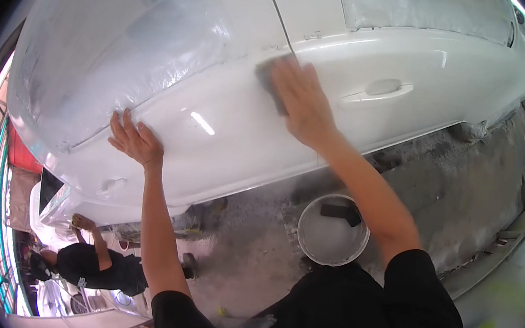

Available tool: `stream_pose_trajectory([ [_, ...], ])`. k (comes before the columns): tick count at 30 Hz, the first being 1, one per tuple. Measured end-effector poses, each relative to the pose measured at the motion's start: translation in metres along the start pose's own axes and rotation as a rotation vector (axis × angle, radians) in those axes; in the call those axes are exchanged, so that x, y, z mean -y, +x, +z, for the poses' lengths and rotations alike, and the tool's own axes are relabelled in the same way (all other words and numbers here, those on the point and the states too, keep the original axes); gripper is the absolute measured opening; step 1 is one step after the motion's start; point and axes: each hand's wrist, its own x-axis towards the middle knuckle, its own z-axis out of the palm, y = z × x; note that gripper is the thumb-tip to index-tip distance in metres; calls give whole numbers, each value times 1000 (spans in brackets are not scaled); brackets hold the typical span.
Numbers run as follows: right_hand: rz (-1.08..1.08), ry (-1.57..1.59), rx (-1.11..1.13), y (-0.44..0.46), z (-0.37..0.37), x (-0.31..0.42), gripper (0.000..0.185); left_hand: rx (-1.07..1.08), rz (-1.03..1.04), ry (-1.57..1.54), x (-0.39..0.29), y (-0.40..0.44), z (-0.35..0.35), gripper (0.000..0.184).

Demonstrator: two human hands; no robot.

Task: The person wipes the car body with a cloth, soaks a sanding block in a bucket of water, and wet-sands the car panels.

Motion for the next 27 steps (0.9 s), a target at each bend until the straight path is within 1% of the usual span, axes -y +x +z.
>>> stream_pose_trajectory([
  [3,-14,34,-54,0,10,-3,65,-28,-4,1,2,0,3,49],
  [6,16,44,-72,21,17,17,66,-22,11,-8,1,-4,0,48],
  [9,-71,-155,82,2,-2,-8,65,-28,17,-18,4,1,2,48],
  [12,20,-69,-29,7,20,9,64,-53,25,1,7,-3,4,47],
  [14,-97,41,-71,26,67,49,65,-61,34,1,4,-2,3,47],
  [15,-150,89,-102,37,74,65,66,-54,29,-7,5,-3,0,47],
  [18,-273,85,133,51,53,71,66,-39,28,-25,4,-1,0,47],
  [20,-306,-39,125,31,23,24,64,-32,18,-10,7,-2,2,47],
  [21,-227,-52,111,17,8,2,65,-50,36,-19,9,-2,4,47],
  [23,-149,-145,44,-2,13,-11,66,-77,51,-25,11,-4,6,48],
  [25,-57,-3,-88,16,42,26,62,-59,44,-14,11,-4,3,48],
  [26,-81,63,-117,28,53,39,59,-65,43,-16,8,-3,3,48],
  [27,-107,86,-79,41,51,53,58,-59,30,-6,6,-5,2,48],
])
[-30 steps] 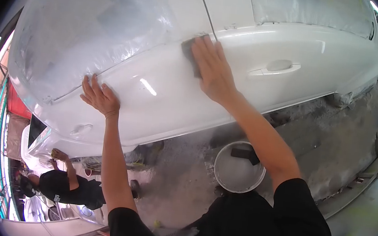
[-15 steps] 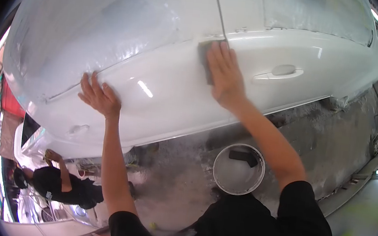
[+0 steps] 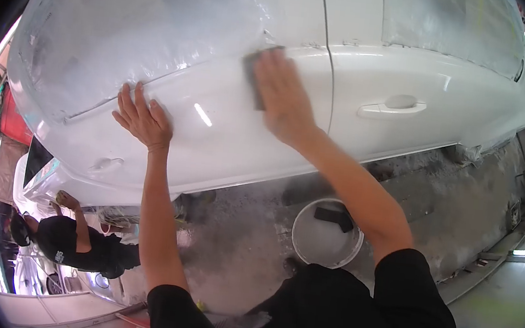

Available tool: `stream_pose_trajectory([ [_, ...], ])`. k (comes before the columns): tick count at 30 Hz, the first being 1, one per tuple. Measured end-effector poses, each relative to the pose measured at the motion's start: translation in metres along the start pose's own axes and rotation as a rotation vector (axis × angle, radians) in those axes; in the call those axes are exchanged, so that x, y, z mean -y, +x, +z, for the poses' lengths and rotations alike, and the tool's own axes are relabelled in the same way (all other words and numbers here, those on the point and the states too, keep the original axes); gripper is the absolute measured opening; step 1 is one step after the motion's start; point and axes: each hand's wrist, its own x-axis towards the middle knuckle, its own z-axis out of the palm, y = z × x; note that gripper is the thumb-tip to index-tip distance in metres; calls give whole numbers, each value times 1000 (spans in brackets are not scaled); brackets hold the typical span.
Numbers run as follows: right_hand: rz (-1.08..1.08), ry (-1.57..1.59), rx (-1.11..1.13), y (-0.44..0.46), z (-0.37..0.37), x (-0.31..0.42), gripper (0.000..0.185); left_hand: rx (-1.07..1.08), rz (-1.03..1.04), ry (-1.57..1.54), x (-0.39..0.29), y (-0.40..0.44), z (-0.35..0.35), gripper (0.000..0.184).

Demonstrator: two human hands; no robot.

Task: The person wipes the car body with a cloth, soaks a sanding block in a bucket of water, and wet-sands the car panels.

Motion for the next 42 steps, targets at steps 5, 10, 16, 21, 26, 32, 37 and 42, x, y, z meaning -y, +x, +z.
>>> stream_pose_trajectory([
  [5,45,-236,174,-47,-61,-46,57,22,-7,12,5,0,4,50],
  [10,93,-113,36,-27,-49,-35,62,9,13,11,-3,3,-2,49],
  [16,53,-119,38,-37,-56,-42,64,9,4,1,-2,6,3,49],
  [21,17,-165,139,-40,-72,-55,64,27,5,8,0,5,1,49],
  [26,-50,-1,33,-9,11,-9,65,13,12,9,0,1,0,50],
  [32,-77,-202,170,-24,-45,-43,65,6,2,-17,3,1,3,49],
  [37,-93,2,55,5,20,13,62,17,3,11,2,0,0,49],
  [42,-59,-166,175,-22,-44,-26,59,5,16,-18,4,2,4,49],
])
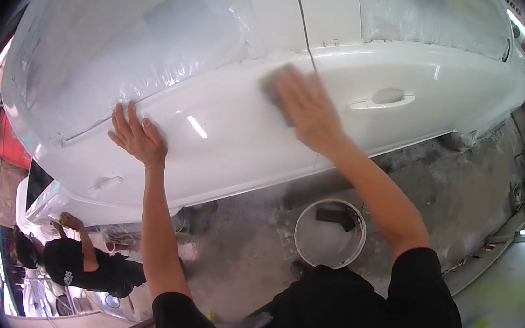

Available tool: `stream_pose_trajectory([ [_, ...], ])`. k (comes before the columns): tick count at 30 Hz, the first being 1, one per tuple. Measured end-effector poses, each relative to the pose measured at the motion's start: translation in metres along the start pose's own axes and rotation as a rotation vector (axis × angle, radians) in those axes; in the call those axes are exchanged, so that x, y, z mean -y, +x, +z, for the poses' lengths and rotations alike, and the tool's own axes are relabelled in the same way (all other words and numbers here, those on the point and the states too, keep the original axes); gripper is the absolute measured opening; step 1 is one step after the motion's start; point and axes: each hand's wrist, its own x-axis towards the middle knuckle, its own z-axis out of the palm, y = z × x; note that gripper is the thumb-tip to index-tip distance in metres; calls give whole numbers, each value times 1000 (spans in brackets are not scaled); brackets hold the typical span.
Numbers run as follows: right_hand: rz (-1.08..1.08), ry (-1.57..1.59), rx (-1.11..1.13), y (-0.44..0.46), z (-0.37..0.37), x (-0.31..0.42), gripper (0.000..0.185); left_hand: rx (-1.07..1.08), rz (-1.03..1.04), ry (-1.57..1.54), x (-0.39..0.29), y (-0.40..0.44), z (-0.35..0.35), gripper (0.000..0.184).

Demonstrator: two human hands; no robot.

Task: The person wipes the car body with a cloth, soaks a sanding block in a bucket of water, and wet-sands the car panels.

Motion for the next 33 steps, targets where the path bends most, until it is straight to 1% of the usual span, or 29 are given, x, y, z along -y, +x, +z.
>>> stream_pose_trajectory([
  [2,91,3,-60,-13,4,-1,58,-16,12,-9,-2,-1,-4,49],
  [3,95,32,-150,-2,16,7,56,-1,15,0,0,-5,-7,49],
  [6,73,18,-92,26,14,21,55,0,19,16,-3,1,-5,48],
  [7,41,77,-136,13,8,7,55,9,18,16,-4,0,-7,48],
  [10,135,-83,-81,-23,-9,-11,57,-21,29,-5,-1,3,-2,49],
  [11,161,-43,-95,-22,0,-10,60,-26,33,-10,-1,-1,-3,49],
  [12,187,-1,-93,-20,1,1,59,8,29,3,-1,-7,-10,50],
  [14,198,49,-125,0,-6,-1,59,15,9,22,-5,-1,-7,50],
  [17,159,-69,-40,-29,-7,-18,58,4,19,41,3,-3,0,50],
  [20,186,28,-124,-7,2,-7,59,8,27,19,-5,0,-7,50],
  [23,126,11,-49,-12,-9,-18,60,29,11,39,-5,0,-7,51],
  [26,117,-43,9,-27,-16,-31,59,14,15,34,-1,-1,-2,51],
  [27,149,-3,-82,-21,1,-21,57,11,6,38,-2,-2,0,51],
  [30,68,106,-133,16,25,15,57,26,3,47,-4,-3,-6,51],
  [31,26,73,-75,25,18,21,57,25,3,42,-4,-3,-6,50],
  [33,16,7,-58,12,5,0,57,23,10,39,-3,1,-3,50],
])
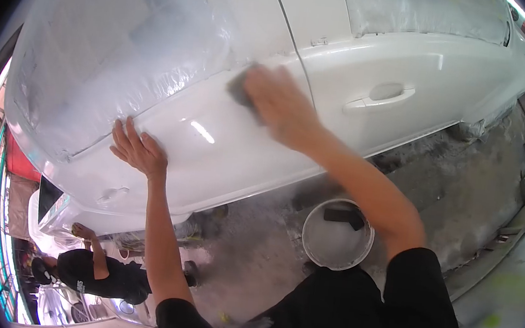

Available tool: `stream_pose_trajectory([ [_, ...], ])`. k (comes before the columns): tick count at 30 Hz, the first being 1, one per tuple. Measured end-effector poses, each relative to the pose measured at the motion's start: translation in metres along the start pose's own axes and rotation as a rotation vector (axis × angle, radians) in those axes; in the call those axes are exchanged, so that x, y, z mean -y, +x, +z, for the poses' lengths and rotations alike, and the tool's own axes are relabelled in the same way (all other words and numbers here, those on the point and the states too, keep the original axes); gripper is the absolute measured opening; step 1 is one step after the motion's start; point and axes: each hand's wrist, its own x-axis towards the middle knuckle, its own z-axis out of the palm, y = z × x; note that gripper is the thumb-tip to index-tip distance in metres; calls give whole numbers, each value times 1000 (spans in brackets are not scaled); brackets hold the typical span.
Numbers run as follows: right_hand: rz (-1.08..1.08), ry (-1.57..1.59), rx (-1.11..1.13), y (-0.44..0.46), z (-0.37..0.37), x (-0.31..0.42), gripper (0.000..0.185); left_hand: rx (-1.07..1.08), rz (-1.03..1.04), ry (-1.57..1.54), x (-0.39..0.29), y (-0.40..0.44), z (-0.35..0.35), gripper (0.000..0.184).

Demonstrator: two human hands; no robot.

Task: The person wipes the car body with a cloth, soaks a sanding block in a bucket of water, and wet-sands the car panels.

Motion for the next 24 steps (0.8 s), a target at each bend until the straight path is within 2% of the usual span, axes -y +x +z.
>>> stream_pose_trajectory([
  [2,20,-45,30,-27,-12,-27,58,6,-10,21,4,-3,1,50],
  [5,99,-26,-88,-21,4,-8,60,-28,15,-21,0,-2,-1,50],
  [6,70,74,-111,-8,14,1,60,-22,10,-14,-1,-4,-1,50],
  [9,30,25,-62,6,10,8,56,-16,9,-3,0,1,-2,50],
  [12,122,-105,-57,-28,-10,-7,54,-25,-1,-18,0,-2,2,50],
  [15,152,-53,-118,-16,-5,-5,52,-25,14,-23,1,-3,-2,50],
  [21,161,-109,-17,-31,-13,-9,54,-40,13,-14,5,-3,4,51],
  [24,161,-50,-99,-24,-4,-9,56,-35,18,-27,-1,-6,0,50],
])
